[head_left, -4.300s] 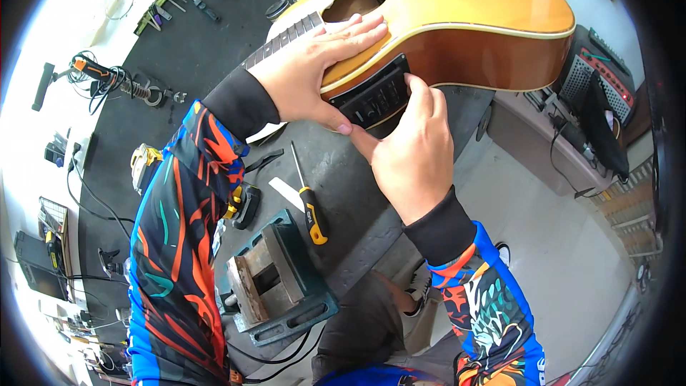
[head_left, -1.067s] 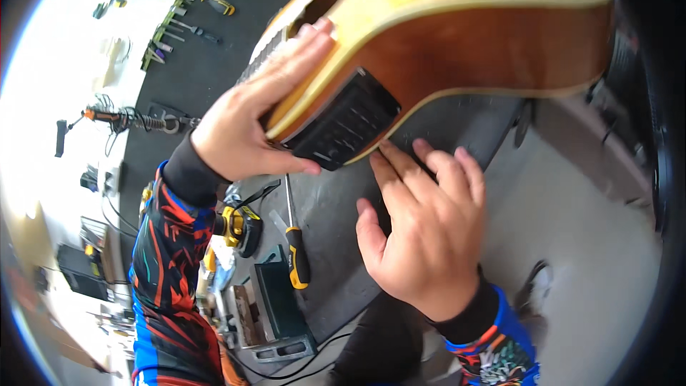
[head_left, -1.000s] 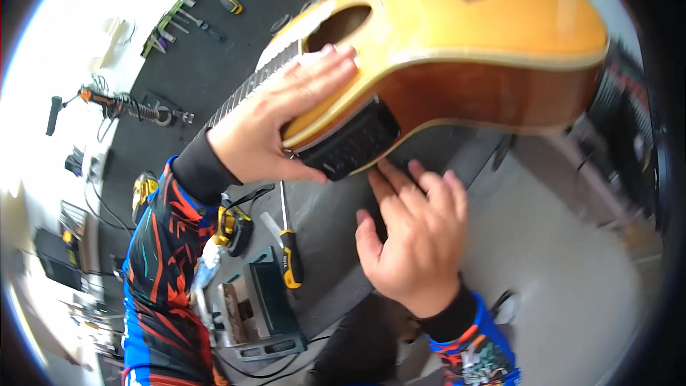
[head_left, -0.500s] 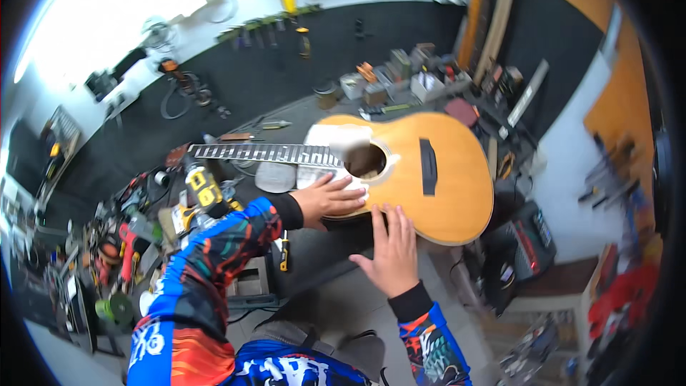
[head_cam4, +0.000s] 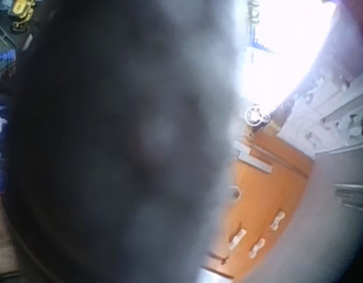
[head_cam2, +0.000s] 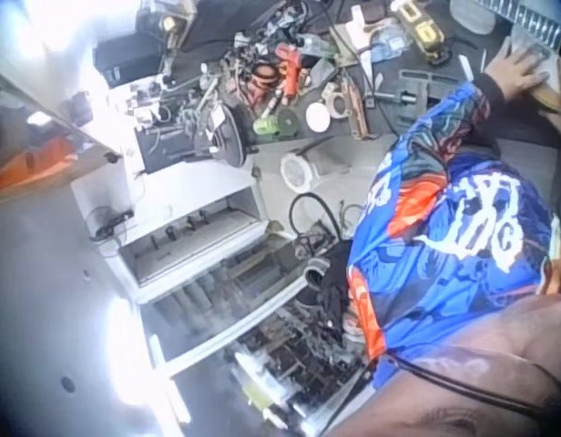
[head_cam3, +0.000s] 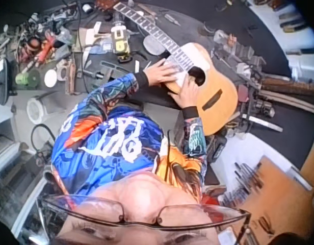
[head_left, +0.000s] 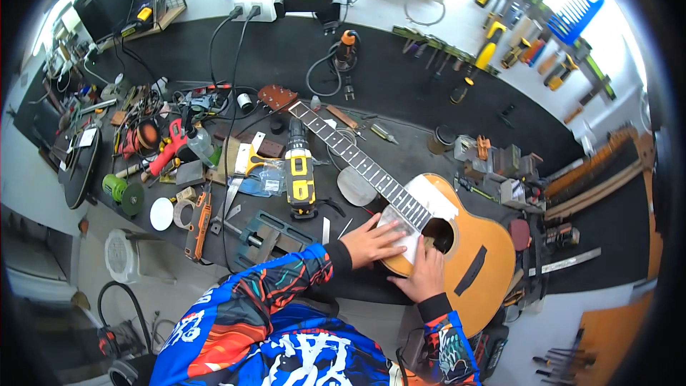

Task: The person installs a black preamp control unit into the side of an acoustic guitar. They align the unit with the cavity, press it into place, and use a small red hammer to gently tap the edges to ensure a flush fit. The person repeatedly checks the alignment and seating of the unit throughout the process.

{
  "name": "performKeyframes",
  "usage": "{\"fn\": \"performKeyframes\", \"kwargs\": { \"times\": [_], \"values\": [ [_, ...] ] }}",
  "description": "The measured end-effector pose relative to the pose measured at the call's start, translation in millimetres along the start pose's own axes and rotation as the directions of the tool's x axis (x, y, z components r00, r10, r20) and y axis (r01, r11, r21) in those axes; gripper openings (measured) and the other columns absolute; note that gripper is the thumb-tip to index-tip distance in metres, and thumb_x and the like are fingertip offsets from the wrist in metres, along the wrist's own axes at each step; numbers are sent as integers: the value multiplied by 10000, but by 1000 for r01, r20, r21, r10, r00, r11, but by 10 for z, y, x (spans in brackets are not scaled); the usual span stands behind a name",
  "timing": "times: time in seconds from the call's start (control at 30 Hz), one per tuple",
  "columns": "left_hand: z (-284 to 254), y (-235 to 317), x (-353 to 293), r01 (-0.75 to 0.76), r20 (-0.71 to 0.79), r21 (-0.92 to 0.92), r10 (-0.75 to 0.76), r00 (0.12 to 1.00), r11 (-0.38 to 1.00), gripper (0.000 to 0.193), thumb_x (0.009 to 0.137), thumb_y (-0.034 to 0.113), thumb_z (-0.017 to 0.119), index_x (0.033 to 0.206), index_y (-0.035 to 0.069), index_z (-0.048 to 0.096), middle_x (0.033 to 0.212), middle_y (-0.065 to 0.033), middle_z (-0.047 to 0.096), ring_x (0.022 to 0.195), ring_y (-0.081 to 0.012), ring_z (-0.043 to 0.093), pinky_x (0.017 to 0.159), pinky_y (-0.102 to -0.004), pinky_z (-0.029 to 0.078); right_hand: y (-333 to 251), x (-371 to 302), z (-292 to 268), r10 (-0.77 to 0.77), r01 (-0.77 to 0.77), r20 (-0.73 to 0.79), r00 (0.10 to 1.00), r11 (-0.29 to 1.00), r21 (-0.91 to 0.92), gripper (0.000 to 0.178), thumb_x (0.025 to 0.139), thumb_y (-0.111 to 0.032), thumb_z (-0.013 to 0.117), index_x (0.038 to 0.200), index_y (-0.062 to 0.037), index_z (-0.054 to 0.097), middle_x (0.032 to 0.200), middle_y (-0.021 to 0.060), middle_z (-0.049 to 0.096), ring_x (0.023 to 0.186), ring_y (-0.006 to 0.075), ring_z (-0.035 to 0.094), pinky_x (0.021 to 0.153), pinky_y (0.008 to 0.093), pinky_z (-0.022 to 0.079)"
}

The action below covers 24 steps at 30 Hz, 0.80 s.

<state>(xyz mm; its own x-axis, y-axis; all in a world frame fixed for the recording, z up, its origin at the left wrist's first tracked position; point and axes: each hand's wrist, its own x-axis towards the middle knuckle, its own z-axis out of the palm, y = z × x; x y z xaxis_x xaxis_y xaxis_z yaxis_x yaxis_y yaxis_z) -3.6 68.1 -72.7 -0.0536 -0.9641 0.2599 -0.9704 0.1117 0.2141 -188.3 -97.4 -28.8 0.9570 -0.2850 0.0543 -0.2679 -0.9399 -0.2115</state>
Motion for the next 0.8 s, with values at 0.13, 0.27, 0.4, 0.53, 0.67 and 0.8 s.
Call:
{"fn": "performKeyframes", "kwargs": {
  "times": [0.13, 0.27, 0.4, 0.53, 0.67, 0.8],
  "values": [
    [84, 94, -74, 92, -122, -108, -105, 987, 990, 1058, 668, 284, 911, 1605, 271, 420, 1682, -87, 364, 1565, -355, 319, 1232, -642, 268, 137, 81, -111, -72, 71, -5, 997, 997, -15, 1296, 518, -452, 1008, 1533, 59, 387, 1045, 185, 530, 956, 370, 528, 852, 466, 418],
    [73, 197, -205, 219, -161, -240, -262, 952, 946, 998, 700, 268, 896, 1591, 252, 447, 1620, -112, 430, 1514, -365, 388, 1215, -631, 306, 192, 104, -128, -63, 61, 54, 997, 997, 39, 1317, 512, -422, 1014, 1537, 81, 358, 1041, 189, 519, 954, 386, 522, 852, 477, 420],
    [168, 292, -235, 321, -300, -428, -468, 831, 845, 1032, 712, 308, 932, 1593, 140, 421, 1574, -197, 425, 1482, -411, 395, 1205, -573, 354, 226, 171, -306, -106, 100, 72, 992, 992, 73, 1320, 518, -417, 1013, 1540, 91, 349, 1049, 194, 525, 962, 386, 531, 868, 474, 420],
    [199, 479, -190, 357, -301, -587, -605, 738, 727, 1087, 713, 327, 957, 1589, 41, 381, 1574, -233, 409, 1462, -425, 421, 1196, -499, 390, 351, 240, -537, -121, 104, 143, 982, 987, 123, 1315, 524, -433, 1016, 1547, 76, 364, 1093, 205, 553, 1010, 389, 555, 907, 476, 424],
    [149, 640, -118, 345, -328, -584, -603, 727, 734, 1041, 727, 297, 948, 1572, 26, 404, 1572, -212, 432, 1463, -412, 436, 1193, -489, 398, 442, 322, -809, -155, 112, 222, 963, 975, 193, 1325, 540, -447, 1012, 1555, 85, 346, 1126, 225, 573, 1059, 407, 566, 949, 479, 433],
    [145, 795, -28, 367, -277, -695, -702, 657, 618, 1014, 781, 337, 912, 1591, 26, 386, 1590, -206, 427, 1482, -393, 418, 1214, -459, 370, 525, 386, -936, -166, 99, 286, 944, 967, 234, 1321, 553, -448, 1008, 1560, 86, 339, 1128, 233, 589, 1073, 407, 579, 962, 472, 444]
  ]
}}
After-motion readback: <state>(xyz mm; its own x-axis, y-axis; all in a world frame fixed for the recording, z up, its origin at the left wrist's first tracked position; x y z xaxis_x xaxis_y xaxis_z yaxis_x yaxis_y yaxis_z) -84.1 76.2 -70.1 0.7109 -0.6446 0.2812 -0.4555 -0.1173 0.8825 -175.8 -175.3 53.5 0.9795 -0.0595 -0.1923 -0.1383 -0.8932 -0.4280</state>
